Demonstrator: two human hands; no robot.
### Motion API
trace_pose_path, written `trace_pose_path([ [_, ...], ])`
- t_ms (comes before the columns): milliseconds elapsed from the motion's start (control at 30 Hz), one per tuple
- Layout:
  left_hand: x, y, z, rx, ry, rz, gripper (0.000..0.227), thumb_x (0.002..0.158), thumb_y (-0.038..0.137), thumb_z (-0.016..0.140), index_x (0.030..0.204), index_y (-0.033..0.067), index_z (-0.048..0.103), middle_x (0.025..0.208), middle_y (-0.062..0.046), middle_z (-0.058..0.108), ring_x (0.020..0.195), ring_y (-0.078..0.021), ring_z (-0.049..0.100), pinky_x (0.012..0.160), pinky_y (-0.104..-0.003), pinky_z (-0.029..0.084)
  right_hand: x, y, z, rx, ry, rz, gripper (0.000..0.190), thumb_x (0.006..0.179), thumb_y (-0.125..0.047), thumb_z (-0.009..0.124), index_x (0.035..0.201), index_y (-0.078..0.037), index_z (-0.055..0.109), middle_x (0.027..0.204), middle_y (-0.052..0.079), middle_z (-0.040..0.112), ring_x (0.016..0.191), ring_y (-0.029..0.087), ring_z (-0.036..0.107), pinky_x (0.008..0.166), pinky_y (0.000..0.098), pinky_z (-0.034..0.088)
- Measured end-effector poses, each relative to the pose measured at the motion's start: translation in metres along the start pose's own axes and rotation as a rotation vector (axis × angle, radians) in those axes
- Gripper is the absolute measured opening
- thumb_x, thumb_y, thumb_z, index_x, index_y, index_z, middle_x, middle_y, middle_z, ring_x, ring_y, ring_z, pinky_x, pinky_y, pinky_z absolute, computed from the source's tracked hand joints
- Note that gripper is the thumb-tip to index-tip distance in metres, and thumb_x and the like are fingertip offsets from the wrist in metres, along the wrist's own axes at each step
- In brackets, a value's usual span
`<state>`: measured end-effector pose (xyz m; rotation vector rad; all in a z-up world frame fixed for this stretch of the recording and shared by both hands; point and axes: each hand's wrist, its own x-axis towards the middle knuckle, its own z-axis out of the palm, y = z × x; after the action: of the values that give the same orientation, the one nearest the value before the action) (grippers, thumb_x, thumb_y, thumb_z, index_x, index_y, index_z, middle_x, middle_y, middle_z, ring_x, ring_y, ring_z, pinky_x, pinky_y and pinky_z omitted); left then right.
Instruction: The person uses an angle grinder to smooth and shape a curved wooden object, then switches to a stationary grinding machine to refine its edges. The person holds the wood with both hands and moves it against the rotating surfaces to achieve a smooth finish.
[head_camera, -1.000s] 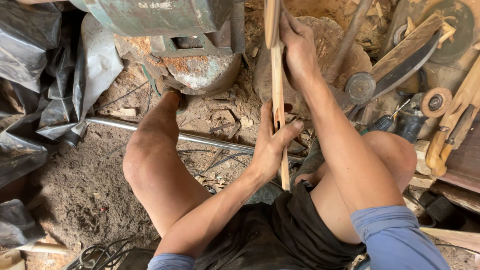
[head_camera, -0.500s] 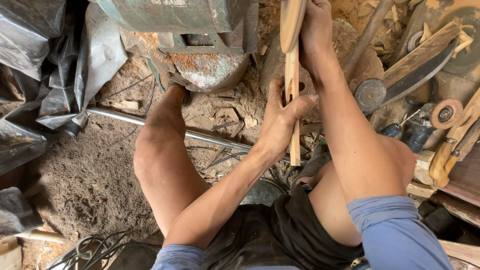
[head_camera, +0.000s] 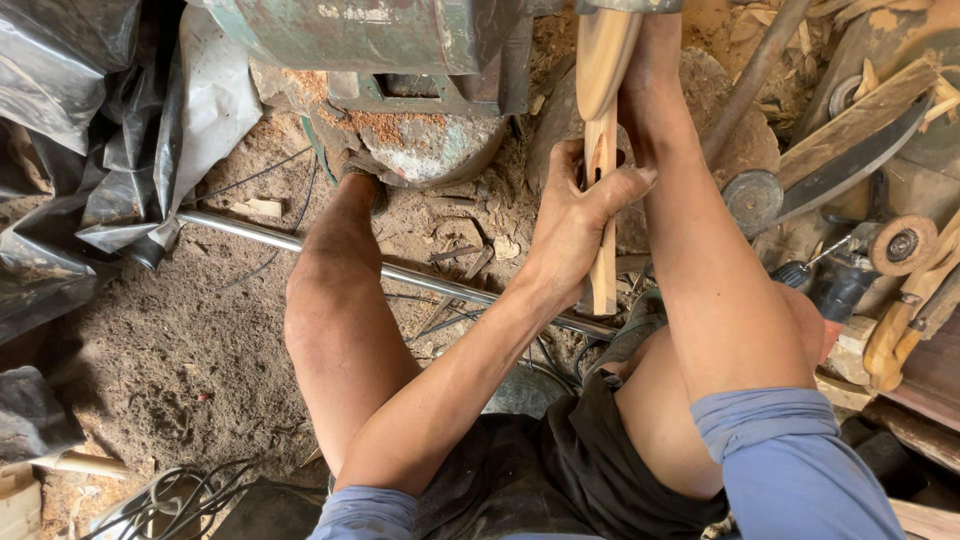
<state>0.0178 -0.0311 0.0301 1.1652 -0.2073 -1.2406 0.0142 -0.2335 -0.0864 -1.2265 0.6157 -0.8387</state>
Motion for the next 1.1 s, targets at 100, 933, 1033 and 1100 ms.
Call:
trace_pose_path([
  [100, 0.004, 0.0, 0.0, -0.004, 0.003, 0.018, 0.079, 0.075, 0.03, 0.077, 0.134, -0.0053, 0.037, 0.115, -0.022, 0.054, 0.109, -0.0274, 0.056, 0.094, -0.041, 0.05, 0.003, 0.002, 0.0, -0.017, 0.005, -0.007, 0.037, 0.109, -0.033, 0.048, 0.1, -0.001, 0.065, 0.083, 0.01, 0.063, 0.066, 0.018, 0.062, 0.061, 0.0361, 0.054],
  [933, -0.008, 0.001, -0.008, -0.007, 0.004, -0.105, 0.07, 0.077, 0.022, 0.073, 0.133, 0.0022, 0.037, 0.097, -0.012, 0.055, 0.066, -0.0089, 0.053, 0.052, -0.023, 0.048, -0.01, 0.012, 0.01, -0.089, 0.046, -0.009, 0.038, 0.11, -0.028, 0.043, 0.085, -0.006, 0.061, 0.072, 0.002, 0.055, 0.059, 0.011, 0.05, 0.053, 0.0306, 0.044],
  [1033, -0.014, -0.002, -0.01, 0.024, 0.007, -0.102, 0.07, 0.077, 0.024, 0.073, 0.133, 0.0025, 0.038, 0.105, -0.014, 0.056, 0.071, -0.0079, 0.057, 0.053, -0.023, 0.051, -0.016, 0.008, 0.013, -0.095, 0.05, 0.026, 0.034, 0.108, -0.028, 0.047, 0.088, -0.005, 0.064, 0.073, 0.002, 0.054, 0.061, 0.011, 0.05, 0.055, 0.0305, 0.043],
  [1100, -0.017, -0.002, -0.009, 0.014, -0.002, -0.1, 0.07, 0.077, 0.025, 0.073, 0.133, 0.0014, 0.038, 0.106, -0.016, 0.055, 0.069, -0.009, 0.054, 0.052, -0.022, 0.049, -0.018, 0.003, 0.015, -0.079, 0.055, 0.035, 0.034, 0.108, -0.03, 0.051, 0.095, -0.003, 0.067, 0.077, 0.002, 0.056, 0.066, 0.011, 0.05, 0.06, 0.0303, 0.044],
])
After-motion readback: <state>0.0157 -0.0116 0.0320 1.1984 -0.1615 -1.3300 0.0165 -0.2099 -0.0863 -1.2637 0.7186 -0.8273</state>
